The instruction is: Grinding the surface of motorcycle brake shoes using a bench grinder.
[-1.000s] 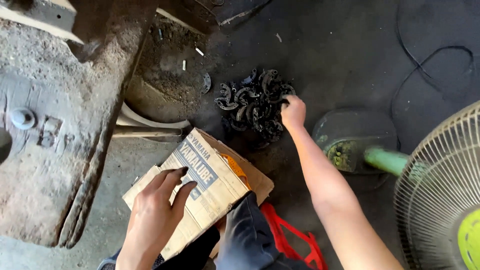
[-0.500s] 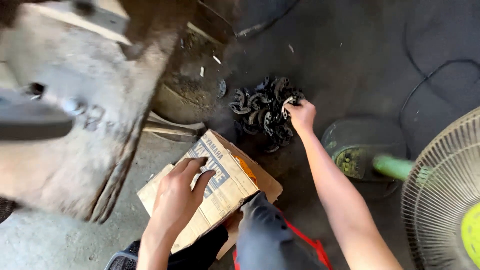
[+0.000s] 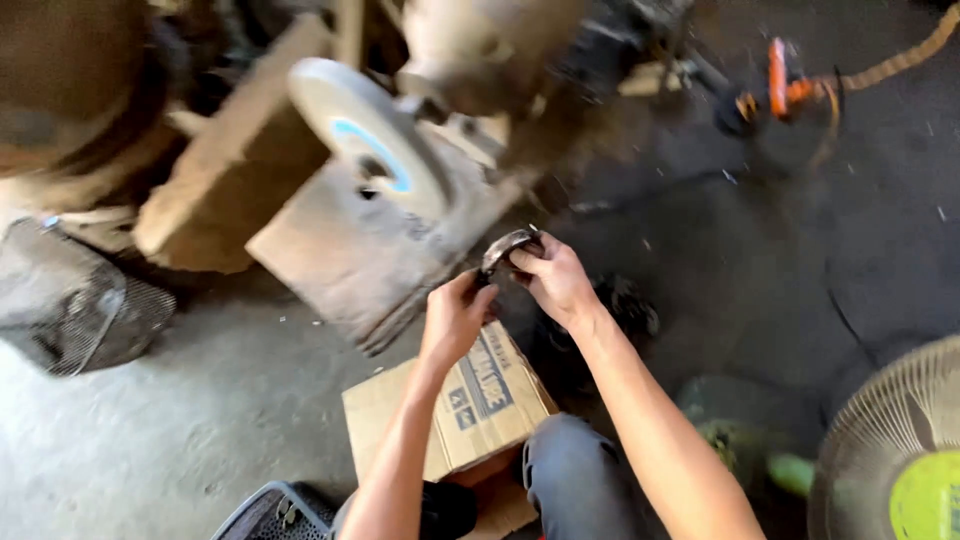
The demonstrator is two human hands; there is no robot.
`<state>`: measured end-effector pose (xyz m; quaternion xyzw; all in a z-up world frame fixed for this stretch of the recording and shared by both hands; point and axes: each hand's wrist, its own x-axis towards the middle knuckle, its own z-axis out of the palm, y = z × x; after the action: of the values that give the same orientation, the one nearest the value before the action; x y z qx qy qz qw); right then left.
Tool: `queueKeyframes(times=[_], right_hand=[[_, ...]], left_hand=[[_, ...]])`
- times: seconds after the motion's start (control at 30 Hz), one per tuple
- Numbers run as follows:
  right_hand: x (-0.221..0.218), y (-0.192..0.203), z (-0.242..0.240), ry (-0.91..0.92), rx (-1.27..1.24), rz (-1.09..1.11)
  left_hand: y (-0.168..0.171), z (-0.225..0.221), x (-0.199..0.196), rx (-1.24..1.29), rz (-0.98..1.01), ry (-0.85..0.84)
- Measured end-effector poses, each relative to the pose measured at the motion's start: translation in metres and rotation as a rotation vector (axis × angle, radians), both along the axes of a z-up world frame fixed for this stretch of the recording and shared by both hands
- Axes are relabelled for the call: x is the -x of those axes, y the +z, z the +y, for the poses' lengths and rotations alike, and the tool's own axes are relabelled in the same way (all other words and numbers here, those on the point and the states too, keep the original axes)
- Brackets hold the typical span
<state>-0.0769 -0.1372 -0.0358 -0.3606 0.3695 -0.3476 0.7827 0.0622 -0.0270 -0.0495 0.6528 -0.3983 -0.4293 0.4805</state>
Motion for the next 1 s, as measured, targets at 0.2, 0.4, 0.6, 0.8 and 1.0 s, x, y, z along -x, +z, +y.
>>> queueKeyframes(times=[0.2, 0.4, 0.6, 0.8, 1.0], right_hand=[[-0.038, -0.001, 0.012, -0.062, -0.091, -0.089], [-0.060, -0.046, -0.006, -0.080, -0.237, -0.157], [-0.082, -0.066, -0.010, -0.134, -0.319, -0.170], [-0.094, -0.062, -0.012, -0.205, -0.367, -0.180], [-0.103, -0.039, -0.003, -0.229, -0.356, -0.193]], left_hand=[[0.008, 0.001, -0.024, 0.160, -0.213, 0.216], [0.027, 0.000, -0.039, 0.271, -0.328, 0.257], [0.005, -0.010, -0.049, 0.323, -0.204, 0.376], [0.011, -0.024, -0.048, 0.334, -0.211, 0.448], [0.007, -0.033, -0.049, 0.402, -0.311, 0.527]])
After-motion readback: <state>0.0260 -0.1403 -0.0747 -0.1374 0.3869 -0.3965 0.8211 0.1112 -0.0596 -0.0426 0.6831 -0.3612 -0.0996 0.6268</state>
